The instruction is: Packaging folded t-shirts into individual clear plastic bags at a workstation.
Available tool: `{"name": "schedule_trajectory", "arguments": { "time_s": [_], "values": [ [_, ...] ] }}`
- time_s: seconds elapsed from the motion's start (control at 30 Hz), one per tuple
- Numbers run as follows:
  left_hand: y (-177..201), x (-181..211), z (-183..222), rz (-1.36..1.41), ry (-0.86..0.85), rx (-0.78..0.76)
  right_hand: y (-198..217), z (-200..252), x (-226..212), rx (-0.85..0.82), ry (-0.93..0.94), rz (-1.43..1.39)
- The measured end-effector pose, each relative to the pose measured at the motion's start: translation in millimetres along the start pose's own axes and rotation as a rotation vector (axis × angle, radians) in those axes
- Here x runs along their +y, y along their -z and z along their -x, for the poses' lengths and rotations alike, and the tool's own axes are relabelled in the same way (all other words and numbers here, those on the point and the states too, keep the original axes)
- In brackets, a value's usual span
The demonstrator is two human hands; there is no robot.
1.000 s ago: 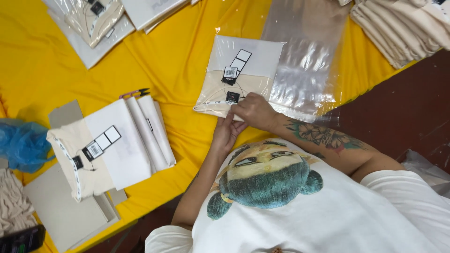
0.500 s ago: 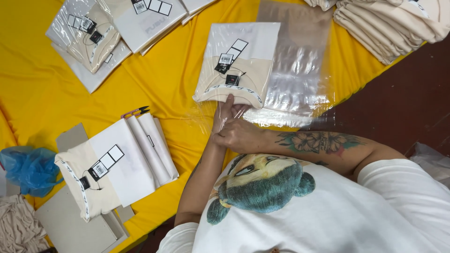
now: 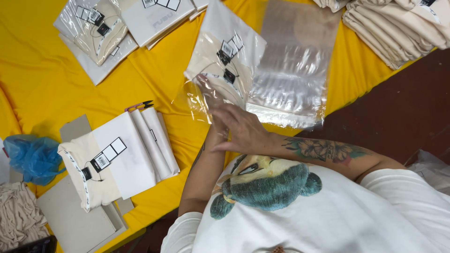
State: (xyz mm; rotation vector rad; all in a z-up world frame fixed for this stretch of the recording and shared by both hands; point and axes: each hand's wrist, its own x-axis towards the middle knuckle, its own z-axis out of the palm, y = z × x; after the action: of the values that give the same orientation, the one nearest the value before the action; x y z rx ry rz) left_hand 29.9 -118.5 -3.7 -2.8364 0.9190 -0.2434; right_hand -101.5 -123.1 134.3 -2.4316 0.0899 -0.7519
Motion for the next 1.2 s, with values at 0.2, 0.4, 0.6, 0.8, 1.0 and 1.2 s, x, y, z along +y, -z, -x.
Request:
{"name": "schedule_trajectory", "arguments": {
  "time_s": [0.2, 0.4, 0.6, 0.8, 1.0, 1.2],
  "values": [
    [-89, 22, -42, 1.914, -0.014, 0.203, 9, -28, 4, 0.217, -0.213, -0.118],
    [45, -2, -39, 0.729, -0.496, 0.622, 11, 9, 55, 0.428, -0.709, -0.773],
    [-23, -24, -2, 0.492, -0.617, -0.181, -29, 84, 114, 0.220, -1.227, -0.708],
    [-38, -29, 11, 0.431, -0.735, -0.084, -28, 85, 120, 0.179, -1.318, -0.767],
    [-18, -23, 7, 0.572, -0.677, -0.168, -18, 108, 110, -0.155, -1.106, -0.508],
    [-13, -24, 30, 0.508, -0.736, -0.089, 2, 110, 97, -0.435, -0.949, -0.242]
  ]
}}
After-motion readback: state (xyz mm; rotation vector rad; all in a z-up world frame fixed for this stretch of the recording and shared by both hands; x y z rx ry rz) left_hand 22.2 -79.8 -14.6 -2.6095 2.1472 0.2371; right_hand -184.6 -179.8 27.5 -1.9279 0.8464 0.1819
